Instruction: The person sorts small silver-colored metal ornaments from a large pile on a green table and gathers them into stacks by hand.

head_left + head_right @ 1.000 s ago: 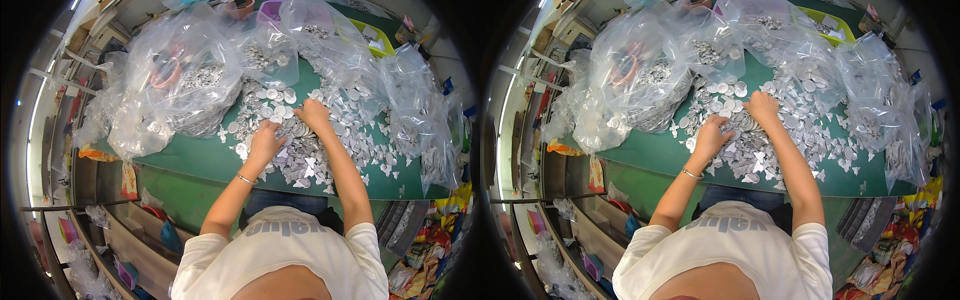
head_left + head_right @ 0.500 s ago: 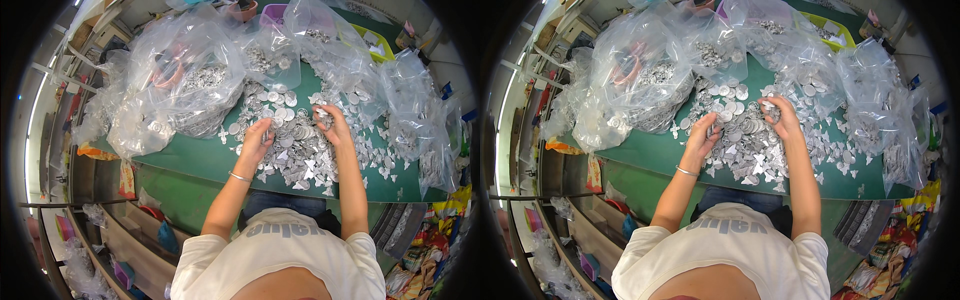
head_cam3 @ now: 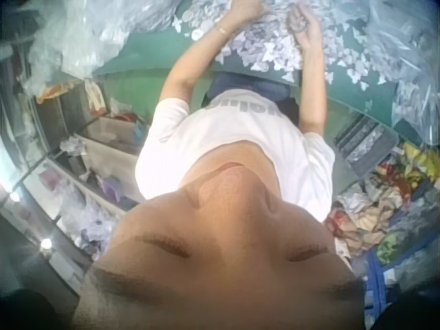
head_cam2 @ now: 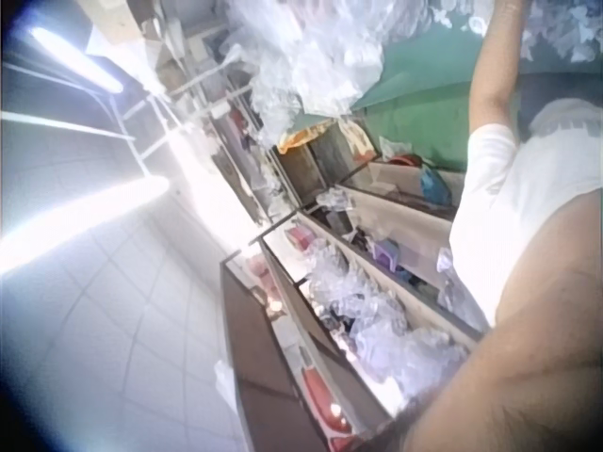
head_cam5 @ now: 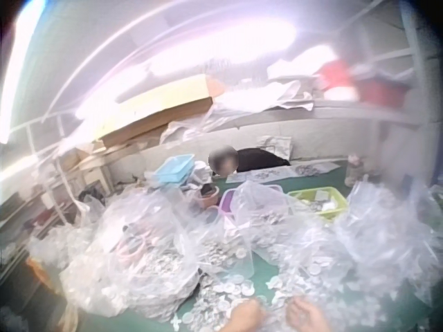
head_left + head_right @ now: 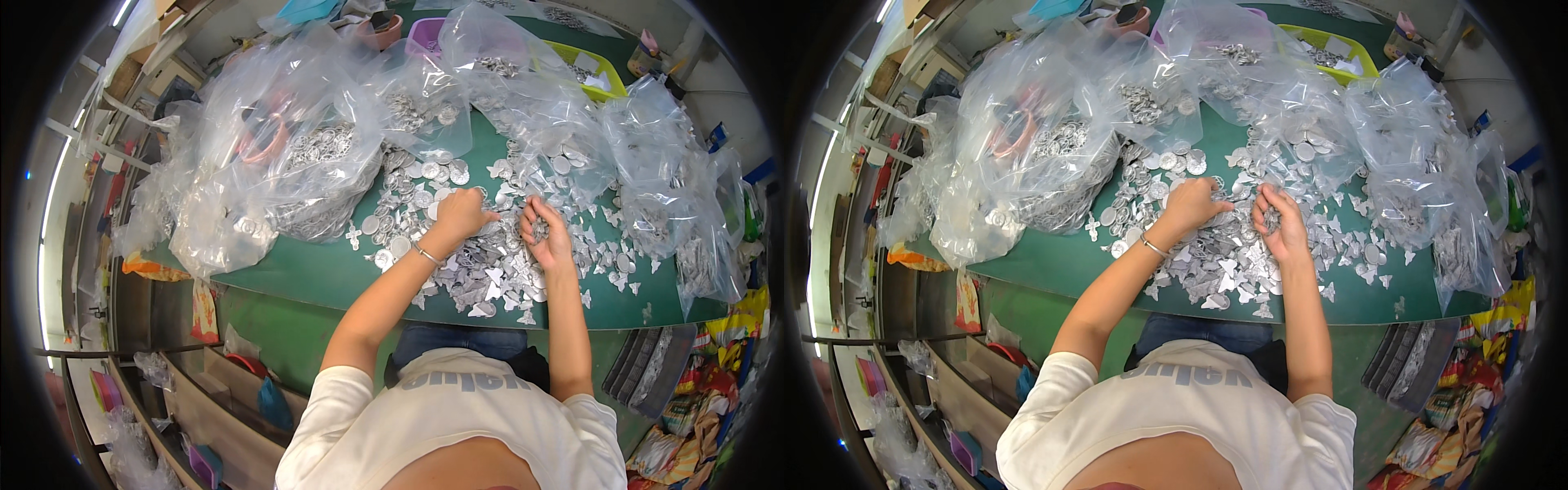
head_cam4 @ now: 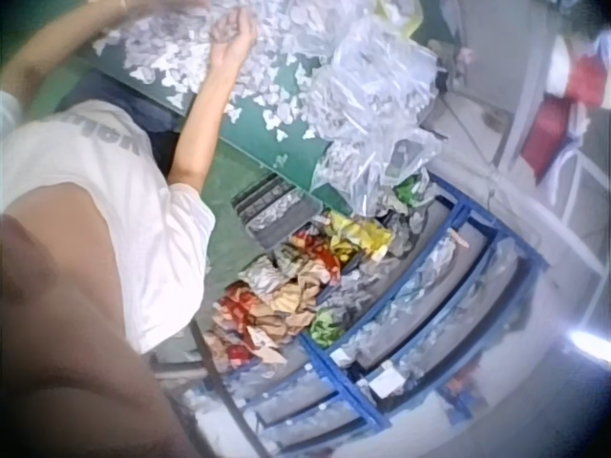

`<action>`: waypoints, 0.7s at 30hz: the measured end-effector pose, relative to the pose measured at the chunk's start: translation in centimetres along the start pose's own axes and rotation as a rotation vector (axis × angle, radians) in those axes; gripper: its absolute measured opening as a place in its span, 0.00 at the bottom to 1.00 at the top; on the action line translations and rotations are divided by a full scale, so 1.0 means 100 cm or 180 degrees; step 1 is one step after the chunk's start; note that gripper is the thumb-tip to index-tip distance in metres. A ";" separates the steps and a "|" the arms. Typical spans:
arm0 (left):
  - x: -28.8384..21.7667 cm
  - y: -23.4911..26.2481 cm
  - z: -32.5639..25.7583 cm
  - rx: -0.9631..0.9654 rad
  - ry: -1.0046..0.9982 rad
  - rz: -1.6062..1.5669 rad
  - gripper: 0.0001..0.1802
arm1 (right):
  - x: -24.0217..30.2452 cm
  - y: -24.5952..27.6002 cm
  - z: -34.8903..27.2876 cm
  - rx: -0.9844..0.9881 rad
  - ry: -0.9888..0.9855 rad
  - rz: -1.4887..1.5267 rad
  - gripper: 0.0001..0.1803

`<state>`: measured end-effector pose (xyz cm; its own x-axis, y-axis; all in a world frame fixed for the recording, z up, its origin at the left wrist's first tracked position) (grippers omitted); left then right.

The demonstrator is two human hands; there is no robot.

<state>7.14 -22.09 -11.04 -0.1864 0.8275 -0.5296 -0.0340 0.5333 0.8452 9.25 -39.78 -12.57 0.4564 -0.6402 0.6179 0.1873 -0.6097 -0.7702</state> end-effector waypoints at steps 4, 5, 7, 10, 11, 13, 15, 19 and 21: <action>0.009 -0.003 0.004 -0.0098 -0.0050 -0.0282 0.20 | 0.005 0.009 -0.004 -0.0342 0.0157 -0.0229 0.08; 0.017 -0.006 0.004 -0.0216 -0.0148 -0.0485 0.19 | 0.005 0.009 -0.004 -0.0407 0.0186 -0.0239 0.08; 0.020 0.000 0.003 0.0669 0.0536 -0.2357 0.15 | 0.008 0.010 -0.004 -0.0406 0.0160 -0.0475 0.08; 0.037 0.001 -0.004 0.1410 0.0923 -0.4270 0.09 | 0.009 -0.001 -0.002 -0.0418 0.0132 -0.1111 0.10; 0.045 -0.002 -0.006 0.1554 0.0933 -0.4763 0.07 | 0.008 -0.006 0.000 -0.0424 0.0126 -0.1370 0.11; 0.047 0.003 -0.012 0.1583 0.0843 -0.5452 0.04 | 0.004 -0.011 0.007 -0.0535 0.0213 -0.1886 0.10; 0.046 0.008 -0.017 0.1607 0.0859 -0.5940 0.05 | 0.003 -0.015 0.013 -0.0542 0.0283 -0.2697 0.09; 0.048 0.004 -0.017 0.2099 0.0484 -0.7184 0.07 | -0.001 -0.023 0.020 -0.0475 0.0549 -0.2992 0.07; 0.048 0.003 -0.017 0.1811 0.0883 -0.7268 0.08 | -0.003 -0.024 0.017 -0.0416 0.0623 -0.3041 0.07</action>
<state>4.56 -18.24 -13.23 -0.3338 -0.9279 -0.1664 -0.1364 0.2222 -0.9654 10.17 -37.35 -11.15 0.0086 0.0900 0.9959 0.2994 -0.9505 0.0833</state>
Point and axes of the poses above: each hand's wrist, its own z-axis towards the middle knuckle, its own y-axis out of the back of the hand, x = y × z, the point moved 2 cm from there along z, towards the middle knuckle, and after that the axes turned 5 degrees about y, right-handed, at the moved point
